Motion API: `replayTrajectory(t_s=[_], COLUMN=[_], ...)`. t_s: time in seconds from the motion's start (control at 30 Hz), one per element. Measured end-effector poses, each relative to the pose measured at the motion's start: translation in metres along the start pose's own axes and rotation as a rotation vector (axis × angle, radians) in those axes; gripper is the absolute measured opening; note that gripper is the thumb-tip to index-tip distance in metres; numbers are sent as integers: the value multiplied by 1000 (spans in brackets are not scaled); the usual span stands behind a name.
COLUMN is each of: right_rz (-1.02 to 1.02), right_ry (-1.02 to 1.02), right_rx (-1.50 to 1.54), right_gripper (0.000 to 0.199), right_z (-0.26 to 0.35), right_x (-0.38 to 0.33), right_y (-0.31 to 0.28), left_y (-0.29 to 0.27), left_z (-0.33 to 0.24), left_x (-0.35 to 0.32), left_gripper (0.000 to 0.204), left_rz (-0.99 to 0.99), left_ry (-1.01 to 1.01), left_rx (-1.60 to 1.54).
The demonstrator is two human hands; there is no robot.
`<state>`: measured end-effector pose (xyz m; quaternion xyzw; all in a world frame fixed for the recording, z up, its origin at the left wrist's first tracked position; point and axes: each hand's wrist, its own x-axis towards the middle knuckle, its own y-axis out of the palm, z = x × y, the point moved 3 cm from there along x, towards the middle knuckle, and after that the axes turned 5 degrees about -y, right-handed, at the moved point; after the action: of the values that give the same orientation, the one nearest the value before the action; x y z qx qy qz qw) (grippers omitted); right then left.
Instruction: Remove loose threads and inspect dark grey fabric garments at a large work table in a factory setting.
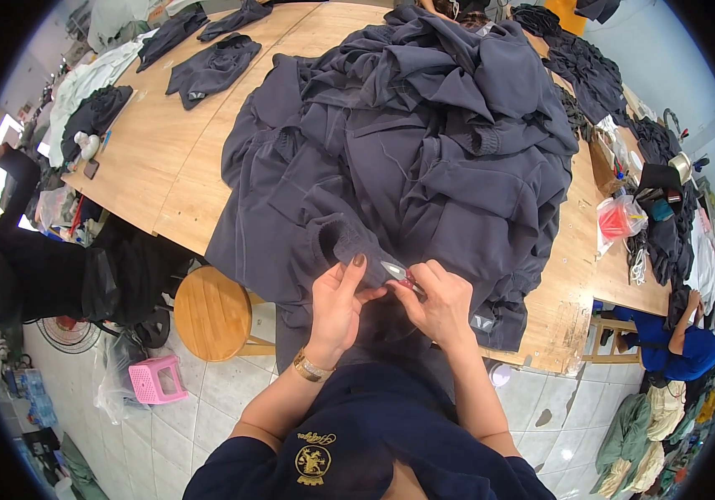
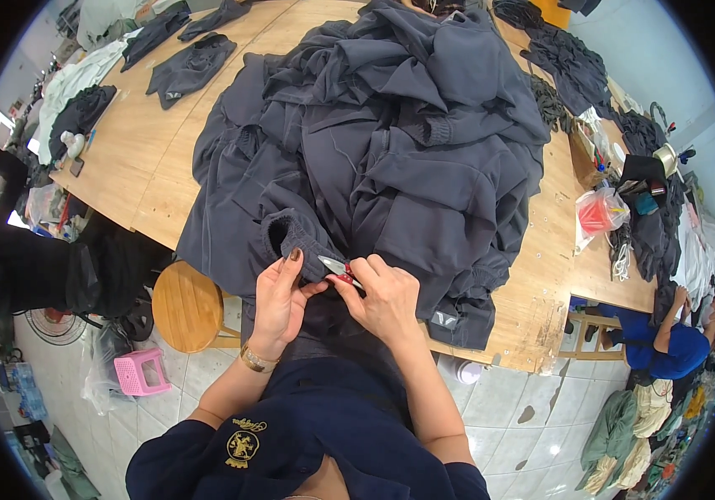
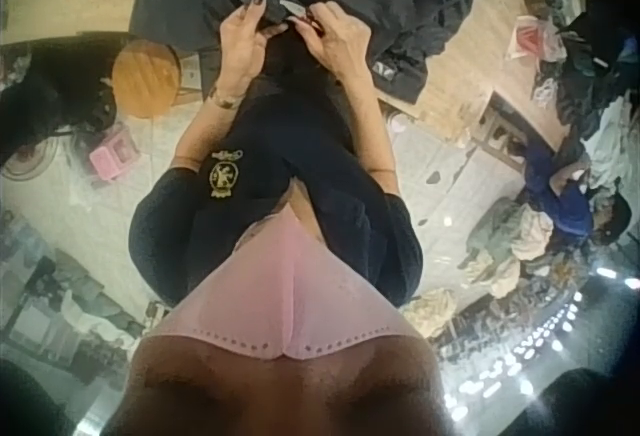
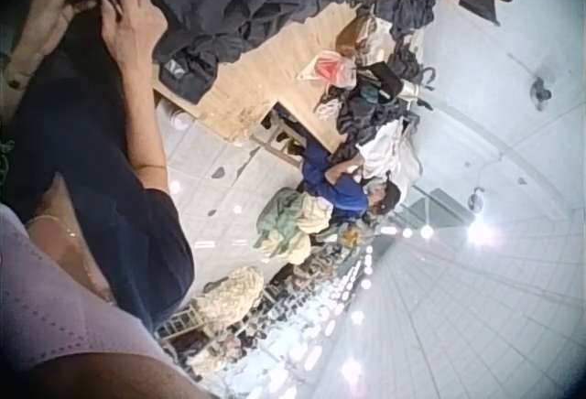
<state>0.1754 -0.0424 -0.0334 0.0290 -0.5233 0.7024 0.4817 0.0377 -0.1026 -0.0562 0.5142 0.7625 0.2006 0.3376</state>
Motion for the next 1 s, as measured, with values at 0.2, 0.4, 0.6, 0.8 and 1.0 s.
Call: replayTrajectory(t_s=[0.2,0.4,0.6,0.8,1.0], right_rz=[-13,44,-73,-36,-13], right_ry=[21,56,142,166,102], right_rx=[33,46,176,200,107], right_gripper=[27,24,25,26,27], right_z=[0,2,1,3,3], right_x=[-2,0,-1,-4,-6], right_y=[-1,-1,-2,0,3], left_y=[-3,-2,-2,2,1], left_z=[0,1,1,0,2], left_x=[1,1,2,2,3], left_gripper=[22,23,24,24,24], left_rz=[-4,5,-1,7,-24], left_ry=[6,13,3,23,27], left_rx=[-10,-2,-33,-47,-40])
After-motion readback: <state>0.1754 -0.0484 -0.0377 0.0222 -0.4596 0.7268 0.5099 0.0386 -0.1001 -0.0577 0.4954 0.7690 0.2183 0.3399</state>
